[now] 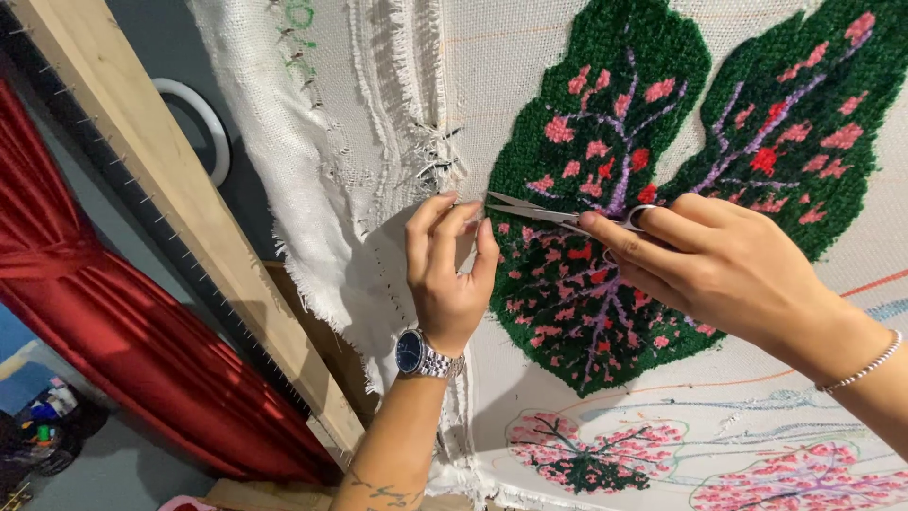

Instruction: Trimming excess yarn from a tufted rug leaf design using scissors.

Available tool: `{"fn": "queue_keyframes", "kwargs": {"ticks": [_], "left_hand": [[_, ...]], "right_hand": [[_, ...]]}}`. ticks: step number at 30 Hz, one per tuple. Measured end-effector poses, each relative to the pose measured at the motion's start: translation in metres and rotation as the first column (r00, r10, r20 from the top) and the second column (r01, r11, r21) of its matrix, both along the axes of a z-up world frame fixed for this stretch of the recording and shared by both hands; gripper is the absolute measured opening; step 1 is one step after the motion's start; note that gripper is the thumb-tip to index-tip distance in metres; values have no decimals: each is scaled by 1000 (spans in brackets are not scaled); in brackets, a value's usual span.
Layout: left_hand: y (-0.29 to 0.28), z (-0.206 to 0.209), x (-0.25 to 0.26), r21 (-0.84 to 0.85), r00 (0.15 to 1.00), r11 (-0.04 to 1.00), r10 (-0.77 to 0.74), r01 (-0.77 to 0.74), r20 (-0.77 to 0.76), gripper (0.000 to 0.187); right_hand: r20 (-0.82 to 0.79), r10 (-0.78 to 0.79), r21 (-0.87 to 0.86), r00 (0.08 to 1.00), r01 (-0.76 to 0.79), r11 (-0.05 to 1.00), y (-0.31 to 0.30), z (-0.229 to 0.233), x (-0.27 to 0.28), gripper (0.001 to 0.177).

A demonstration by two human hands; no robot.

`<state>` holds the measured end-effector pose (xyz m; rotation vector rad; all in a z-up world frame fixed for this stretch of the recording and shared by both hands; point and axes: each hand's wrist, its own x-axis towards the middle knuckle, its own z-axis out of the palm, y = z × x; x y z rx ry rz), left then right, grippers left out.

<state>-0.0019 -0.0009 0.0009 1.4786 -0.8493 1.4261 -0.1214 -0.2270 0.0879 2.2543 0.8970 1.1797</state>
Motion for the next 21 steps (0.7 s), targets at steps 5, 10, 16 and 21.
{"fn": "queue_keyframes", "kwargs": {"ticks": [5, 10, 16, 21], "left_hand": [[2, -1, 2, 2, 999, 999, -41, 41, -18, 27], [2, 4, -1, -7, 999, 999, -31, 31, -13, 29], [2, 8, -7, 34, 999, 999, 33, -33, -18, 26], [-9, -23, 1, 258, 976, 962, 37, -93, 213, 24]], "right_hand": [[-5, -37, -16, 999, 37, 999, 2, -4, 1, 71], [-30, -75, -24, 997, 74, 997, 3, -3, -9, 72], [33, 33, 186, 999, -39, 982, -18, -23, -22, 53], [102, -36, 487, 994, -18, 873, -46, -64, -28, 55]]}}
